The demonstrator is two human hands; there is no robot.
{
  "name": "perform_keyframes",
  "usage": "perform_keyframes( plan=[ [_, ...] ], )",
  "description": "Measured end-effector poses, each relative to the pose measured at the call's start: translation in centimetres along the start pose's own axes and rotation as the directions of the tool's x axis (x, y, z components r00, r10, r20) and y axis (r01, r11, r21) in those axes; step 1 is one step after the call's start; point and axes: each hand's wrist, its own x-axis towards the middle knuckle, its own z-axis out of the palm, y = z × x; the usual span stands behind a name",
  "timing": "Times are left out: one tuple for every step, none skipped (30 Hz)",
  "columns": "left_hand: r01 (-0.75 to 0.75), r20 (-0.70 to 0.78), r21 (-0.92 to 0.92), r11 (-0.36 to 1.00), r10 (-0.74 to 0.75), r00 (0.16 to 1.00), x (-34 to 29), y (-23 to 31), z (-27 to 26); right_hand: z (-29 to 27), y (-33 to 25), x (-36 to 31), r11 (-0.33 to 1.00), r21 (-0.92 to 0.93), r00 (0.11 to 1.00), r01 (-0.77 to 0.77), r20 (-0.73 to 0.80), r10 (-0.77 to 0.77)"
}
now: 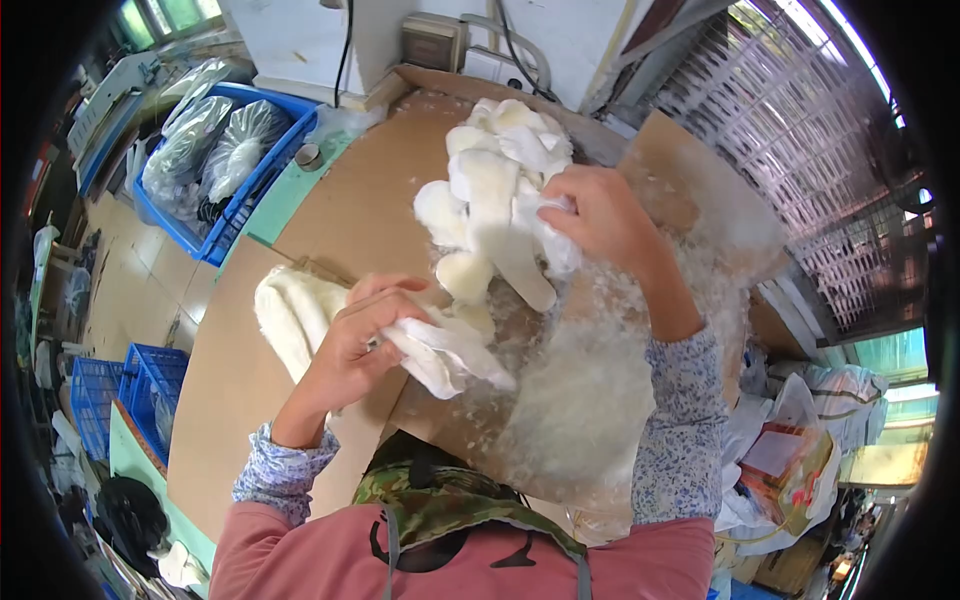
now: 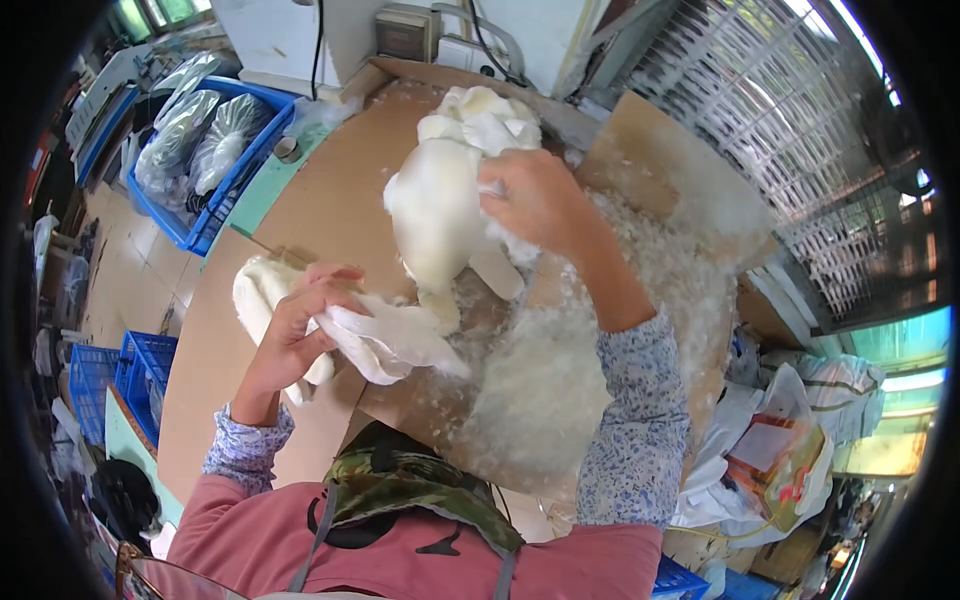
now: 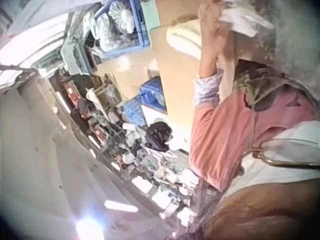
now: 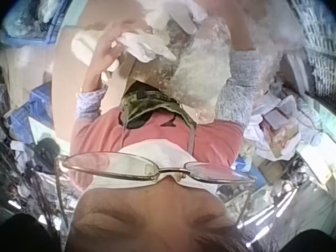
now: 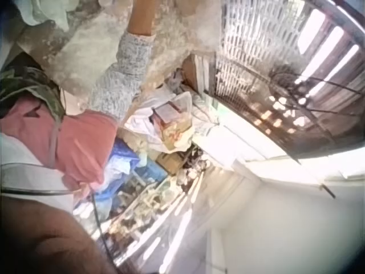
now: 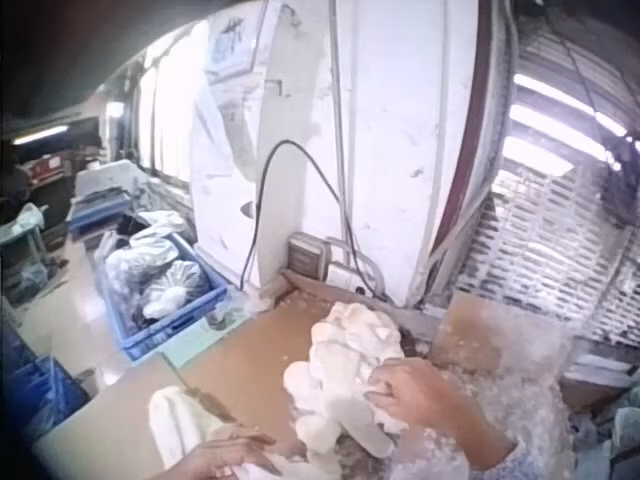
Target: Gathering and organizing white fabric shoe components into stacks on a workbench.
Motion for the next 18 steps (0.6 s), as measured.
perform_keyframes(
  plan=[
    [0.009, 0.081, -0.091, 0.996, -0.001, 0.997, 0.5, 0.0, -0.5, -0.6, -1.9, 0.1, 0.984, 0.179, 0.994, 0.010, 0.102, -0.029],
    [0.019, 0.068, -0.086, 0.996, -0.013, 0.998, 0.6, 0.4, -0.6, -0.6, -3.6, 0.3, 0.958, 0.286, 0.986, -0.009, 0.163, -0.040],
    [-0.057, 0.020, -0.037, 0.998, 0.058, 0.998, 0.7, 1.0, -0.5, -0.1, -5.2, 0.4, 0.920, 0.391, 0.972, -0.033, 0.225, -0.061],
    [-0.140, -0.017, 0.008, 0.990, 0.140, 0.990, 0.8, 1.2, -0.4, 0.7, -6.9, 0.0, 0.919, 0.392, 0.971, -0.029, 0.231, -0.068],
    [-0.122, 0.014, 0.010, 0.992, 0.122, 0.992, 0.8, 0.9, -0.2, 1.5, -8.5, -0.7, 0.853, 0.521, 0.975, -0.033, 0.203, -0.086],
    [-0.121, 0.004, 0.014, 0.993, 0.121, 0.993, 0.6, 0.7, -0.2, 2.2, -9.4, -0.7, 0.764, 0.644, 0.979, -0.024, 0.169, -0.112],
    [-0.029, 0.033, -0.050, 0.998, 0.031, 0.999, 0.1, 0.3, -0.3, 3.0, -9.6, -0.2, 0.761, 0.648, 0.977, -0.014, 0.171, -0.128],
    [0.066, 0.065, -0.111, 0.992, -0.059, 0.996, -0.3, -0.1, -0.5, 4.2, -9.5, 0.3, 0.630, 0.758, 0.957, -0.169, 0.279, -0.079],
    [0.090, 0.005, -0.061, 0.994, -0.090, 0.996, -0.8, -0.4, -0.9, 5.6, -9.1, 0.9, 0.472, 0.820, 0.917, -0.324, 0.394, -0.054],
    [0.097, 0.000, -0.062, 0.993, -0.097, 0.995, -1.3, -1.2, -1.0, 7.3, -7.0, 1.8, 0.409, 0.838, 0.923, -0.360, 0.384, 0.026],
    [0.156, -0.051, -0.128, 0.979, -0.163, 0.985, -2.2, -1.3, -1.4, 9.0, -3.9, 3.5, 0.345, 0.858, 0.924, -0.381, 0.370, 0.099],
    [0.190, -0.076, -0.209, 0.959, -0.210, 0.975, -2.6, -1.5, -1.3, 10.7, 0.8, 4.5, 0.549, 0.762, 0.935, -0.344, 0.223, 0.276],
    [0.181, -0.127, -0.301, 0.936, -0.227, 0.965, -2.9, -1.5, -1.0, 12.5, 5.6, 4.9, 0.795, 0.429, 0.890, -0.428, 0.046, 0.454],
    [0.186, -0.141, -0.294, 0.937, -0.235, 0.962, -3.6, -1.6, -1.2, 13.4, 7.7, 6.1, 0.799, 0.184, 0.819, -0.573, 0.091, 0.566],
    [0.174, -0.175, -0.320, 0.931, -0.239, 0.955, -4.2, -1.7, -1.6, 14.2, 8.5, 7.4, 0.744, -0.077, 0.737, -0.664, 0.098, 0.669],
    [0.167, -0.202, -0.352, 0.921, -0.249, 0.947, -4.6, -1.9, -1.6, 15.3, 8.4, 8.0, 0.752, -0.074, 0.744, -0.655, 0.114, 0.659],
    [0.150, -0.195, -0.403, 0.903, -0.245, 0.950, -4.9, -2.2, -1.6, 16.4, 8.3, 8.5, 0.699, -0.052, 0.690, -0.713, 0.124, 0.713],
    [0.158, -0.201, -0.405, 0.901, -0.256, 0.945, -5.0, -2.6, -1.7, 17.3, 8.1, 8.8, 0.639, -0.032, 0.631, -0.768, 0.134, 0.765]
  ],
)
